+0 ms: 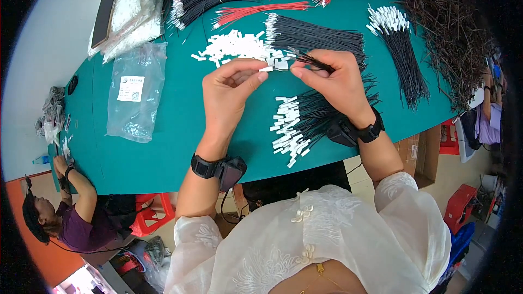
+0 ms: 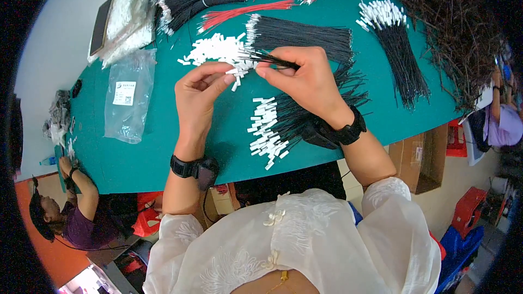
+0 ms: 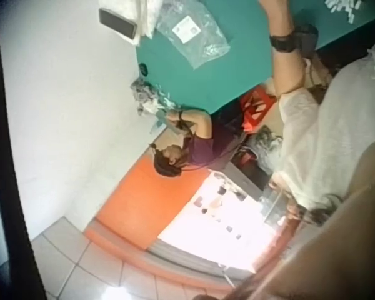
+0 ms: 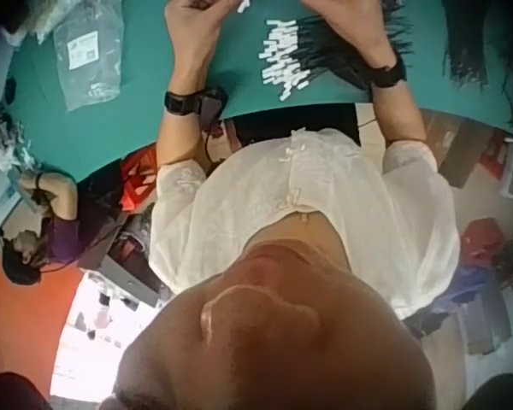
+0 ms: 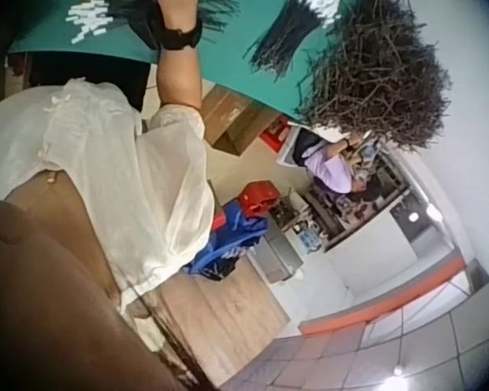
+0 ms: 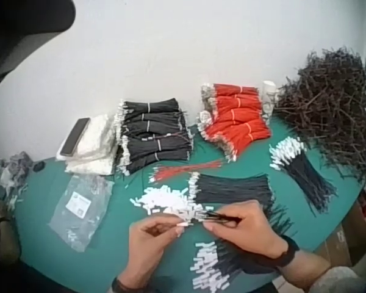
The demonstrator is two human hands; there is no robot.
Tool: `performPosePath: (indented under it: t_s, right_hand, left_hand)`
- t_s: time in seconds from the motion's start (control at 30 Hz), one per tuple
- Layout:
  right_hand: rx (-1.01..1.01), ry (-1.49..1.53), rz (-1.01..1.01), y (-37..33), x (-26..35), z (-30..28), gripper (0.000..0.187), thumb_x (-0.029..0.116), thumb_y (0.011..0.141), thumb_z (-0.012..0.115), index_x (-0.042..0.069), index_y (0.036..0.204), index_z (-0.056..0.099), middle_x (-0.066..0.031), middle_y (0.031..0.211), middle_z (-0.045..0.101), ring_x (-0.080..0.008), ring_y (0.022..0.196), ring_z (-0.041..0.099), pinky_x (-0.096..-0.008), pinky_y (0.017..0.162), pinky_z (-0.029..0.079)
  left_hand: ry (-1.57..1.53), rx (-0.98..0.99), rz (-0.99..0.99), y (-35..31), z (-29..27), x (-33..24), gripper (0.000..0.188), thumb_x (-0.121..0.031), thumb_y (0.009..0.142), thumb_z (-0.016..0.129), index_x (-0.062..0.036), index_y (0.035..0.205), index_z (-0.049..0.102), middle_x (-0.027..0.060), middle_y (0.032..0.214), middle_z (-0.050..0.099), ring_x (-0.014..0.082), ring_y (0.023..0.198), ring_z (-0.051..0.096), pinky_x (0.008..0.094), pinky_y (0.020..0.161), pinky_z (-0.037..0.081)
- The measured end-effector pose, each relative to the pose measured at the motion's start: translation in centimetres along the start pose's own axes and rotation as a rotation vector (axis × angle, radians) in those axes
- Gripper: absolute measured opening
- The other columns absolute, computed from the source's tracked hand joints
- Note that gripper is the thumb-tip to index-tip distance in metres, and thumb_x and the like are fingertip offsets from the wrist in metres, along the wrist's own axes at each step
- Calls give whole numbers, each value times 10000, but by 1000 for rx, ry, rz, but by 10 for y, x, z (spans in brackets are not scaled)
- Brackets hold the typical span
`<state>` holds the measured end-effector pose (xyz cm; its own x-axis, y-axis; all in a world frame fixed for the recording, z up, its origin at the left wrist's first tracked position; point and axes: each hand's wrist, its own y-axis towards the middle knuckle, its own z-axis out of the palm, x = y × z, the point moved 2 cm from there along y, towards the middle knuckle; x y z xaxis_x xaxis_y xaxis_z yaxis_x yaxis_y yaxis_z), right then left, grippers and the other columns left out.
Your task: The person picks up a white plastic component and a black wire, inserts the wire into the component by hand, and places the assembled unit onto the table, repeating the process.
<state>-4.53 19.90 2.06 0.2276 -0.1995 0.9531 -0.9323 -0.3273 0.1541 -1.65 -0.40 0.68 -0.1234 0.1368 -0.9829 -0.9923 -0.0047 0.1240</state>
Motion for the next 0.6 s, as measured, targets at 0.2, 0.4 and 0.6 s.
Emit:
performPosePath:
  t_s: [0.2,0.4,0.6]
  right_hand:
    - [-16,-20,-57,-1,4,2,166,27,796,733,-68,922,681,-12,776,650,-1,661,493,-163,553,390]
    - [-50,-148,-59,1,0,0,163,53,781,748,-56,885,685,17,665,575,-3,561,356,-195,482,270]
    - [-62,-115,-101,-2,7,5,152,53,782,745,-52,873,685,17,637,559,-10,552,362,-202,481,279]
  left_hand:
    - [20,18,24,-1,3,1,185,102,809,670,32,979,684,99,982,683,136,894,658,234,792,526]
    - [14,11,10,-1,3,3,178,98,806,676,30,969,691,96,982,686,133,890,659,233,790,527]
    - [24,-20,3,-2,4,3,169,88,802,689,26,959,696,93,983,687,131,878,662,234,778,530]
